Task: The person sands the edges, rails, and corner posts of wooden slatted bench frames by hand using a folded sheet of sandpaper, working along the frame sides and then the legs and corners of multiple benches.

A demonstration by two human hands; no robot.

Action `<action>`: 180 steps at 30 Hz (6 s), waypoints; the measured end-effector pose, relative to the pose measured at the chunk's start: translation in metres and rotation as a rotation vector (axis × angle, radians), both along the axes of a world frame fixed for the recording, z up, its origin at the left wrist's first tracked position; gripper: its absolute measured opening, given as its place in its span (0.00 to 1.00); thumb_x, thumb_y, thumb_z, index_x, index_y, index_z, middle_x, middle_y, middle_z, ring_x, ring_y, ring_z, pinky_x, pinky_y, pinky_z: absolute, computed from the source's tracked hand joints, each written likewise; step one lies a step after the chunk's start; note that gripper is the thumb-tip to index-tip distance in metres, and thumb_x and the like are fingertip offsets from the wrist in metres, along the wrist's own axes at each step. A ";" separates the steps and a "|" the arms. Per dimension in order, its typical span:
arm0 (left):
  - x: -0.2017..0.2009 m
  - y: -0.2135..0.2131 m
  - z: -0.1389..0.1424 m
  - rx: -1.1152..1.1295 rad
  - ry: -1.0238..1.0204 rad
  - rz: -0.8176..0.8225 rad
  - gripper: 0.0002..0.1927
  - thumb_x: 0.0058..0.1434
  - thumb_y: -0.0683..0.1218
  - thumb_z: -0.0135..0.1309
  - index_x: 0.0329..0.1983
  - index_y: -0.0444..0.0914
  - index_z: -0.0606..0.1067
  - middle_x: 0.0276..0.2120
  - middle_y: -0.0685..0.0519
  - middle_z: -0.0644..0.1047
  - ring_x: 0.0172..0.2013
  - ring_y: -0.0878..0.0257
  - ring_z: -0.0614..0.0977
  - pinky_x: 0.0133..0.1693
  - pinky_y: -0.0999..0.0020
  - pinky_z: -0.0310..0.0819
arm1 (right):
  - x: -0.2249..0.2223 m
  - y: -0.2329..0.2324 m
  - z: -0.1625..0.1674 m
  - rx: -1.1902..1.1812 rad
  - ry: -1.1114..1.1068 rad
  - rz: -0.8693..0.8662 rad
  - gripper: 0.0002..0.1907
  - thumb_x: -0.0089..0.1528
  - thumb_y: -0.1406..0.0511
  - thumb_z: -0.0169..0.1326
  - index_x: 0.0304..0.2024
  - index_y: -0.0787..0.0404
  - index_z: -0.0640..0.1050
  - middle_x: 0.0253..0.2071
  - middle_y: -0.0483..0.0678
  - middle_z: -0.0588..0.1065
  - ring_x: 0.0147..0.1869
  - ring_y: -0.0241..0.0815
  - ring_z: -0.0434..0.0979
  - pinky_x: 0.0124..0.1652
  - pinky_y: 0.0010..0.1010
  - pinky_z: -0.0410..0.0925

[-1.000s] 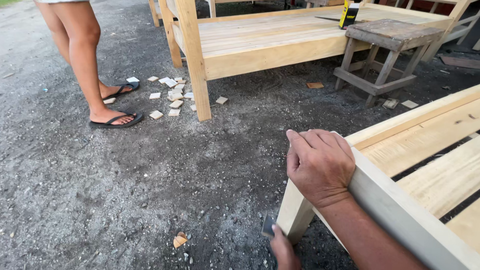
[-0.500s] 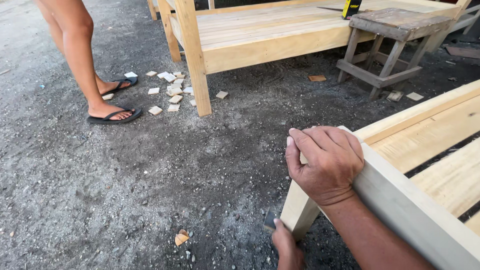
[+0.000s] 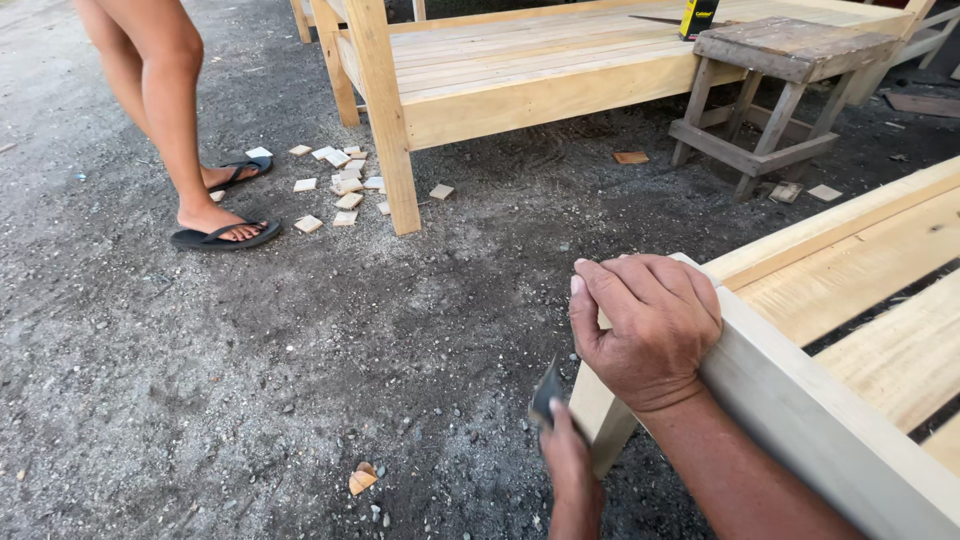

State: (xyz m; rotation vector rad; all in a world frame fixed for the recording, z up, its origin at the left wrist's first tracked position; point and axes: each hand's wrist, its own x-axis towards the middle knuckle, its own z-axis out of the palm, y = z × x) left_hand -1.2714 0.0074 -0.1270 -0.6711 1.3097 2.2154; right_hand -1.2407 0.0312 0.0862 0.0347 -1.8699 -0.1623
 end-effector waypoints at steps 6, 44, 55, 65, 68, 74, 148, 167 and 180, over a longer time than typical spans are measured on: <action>-0.005 -0.003 0.026 0.119 0.339 0.096 0.35 0.66 0.61 0.49 0.69 0.38 0.61 0.58 0.45 0.78 0.55 0.55 0.80 0.58 0.61 0.72 | -0.001 0.001 0.001 -0.018 -0.004 0.015 0.03 0.60 0.64 0.62 0.37 0.53 0.85 0.34 0.39 0.79 0.44 0.40 0.78 0.48 0.34 0.67; 0.071 0.004 0.162 -0.568 1.526 0.379 0.26 0.71 0.48 0.45 0.72 0.44 0.67 0.77 0.34 0.52 0.76 0.36 0.49 0.72 0.41 0.42 | 0.016 0.069 0.077 -1.228 -0.920 0.415 0.22 0.66 0.57 0.46 0.57 0.56 0.81 0.60 0.52 0.80 0.65 0.50 0.77 0.63 0.35 0.65; 0.054 -0.021 0.129 -1.027 1.699 0.200 0.26 0.64 0.48 0.54 0.67 0.50 0.73 0.74 0.29 0.47 0.73 0.30 0.46 0.66 0.32 0.36 | 0.003 0.073 0.062 -1.176 -0.861 0.253 0.31 0.68 0.46 0.34 0.54 0.54 0.83 0.61 0.50 0.76 0.69 0.48 0.71 0.65 0.39 0.59; 0.055 -0.021 0.107 -1.062 1.723 0.185 0.26 0.64 0.53 0.52 0.66 0.52 0.73 0.73 0.29 0.47 0.73 0.30 0.46 0.66 0.33 0.39 | -0.003 0.074 0.058 -1.149 -0.877 0.279 0.38 0.67 0.41 0.30 0.53 0.56 0.84 0.59 0.52 0.78 0.68 0.49 0.72 0.67 0.40 0.59; 0.056 -0.019 0.112 -1.074 1.697 0.202 0.25 0.65 0.53 0.51 0.66 0.53 0.73 0.73 0.27 0.46 0.73 0.28 0.46 0.66 0.33 0.38 | -0.005 0.076 0.058 -1.189 -0.849 0.308 0.39 0.67 0.42 0.30 0.52 0.57 0.84 0.59 0.53 0.78 0.68 0.50 0.72 0.67 0.41 0.59; 0.034 0.003 0.149 -0.922 1.755 0.374 0.22 0.69 0.51 0.50 0.67 0.51 0.74 0.75 0.29 0.48 0.75 0.31 0.49 0.70 0.34 0.41 | -0.006 0.078 0.055 -1.225 -0.827 0.341 0.38 0.68 0.42 0.30 0.51 0.59 0.84 0.57 0.56 0.80 0.67 0.51 0.76 0.67 0.40 0.62; 0.061 0.009 0.183 -0.713 1.553 0.321 0.21 0.57 0.34 0.49 0.54 0.36 0.77 0.41 0.44 0.76 0.39 0.47 0.82 0.39 0.56 0.77 | -0.008 0.072 0.061 -1.407 -0.678 0.505 0.33 0.71 0.48 0.33 0.51 0.64 0.82 0.50 0.56 0.81 0.56 0.48 0.79 0.57 0.38 0.69; 0.050 0.013 0.163 -0.624 1.526 0.491 0.13 0.54 0.32 0.52 0.40 0.36 0.81 0.33 0.47 0.78 0.34 0.50 0.82 0.37 0.59 0.77 | -0.010 0.070 0.060 -1.345 -0.648 0.544 0.34 0.69 0.47 0.37 0.49 0.67 0.83 0.52 0.59 0.82 0.61 0.50 0.80 0.62 0.37 0.66; 0.050 0.013 0.189 -0.604 1.530 0.475 0.13 0.53 0.32 0.53 0.40 0.35 0.81 0.33 0.46 0.77 0.32 0.51 0.82 0.35 0.59 0.77 | -0.002 0.064 0.071 -1.482 -0.640 0.587 0.34 0.71 0.47 0.36 0.51 0.68 0.81 0.50 0.61 0.81 0.59 0.56 0.79 0.59 0.45 0.70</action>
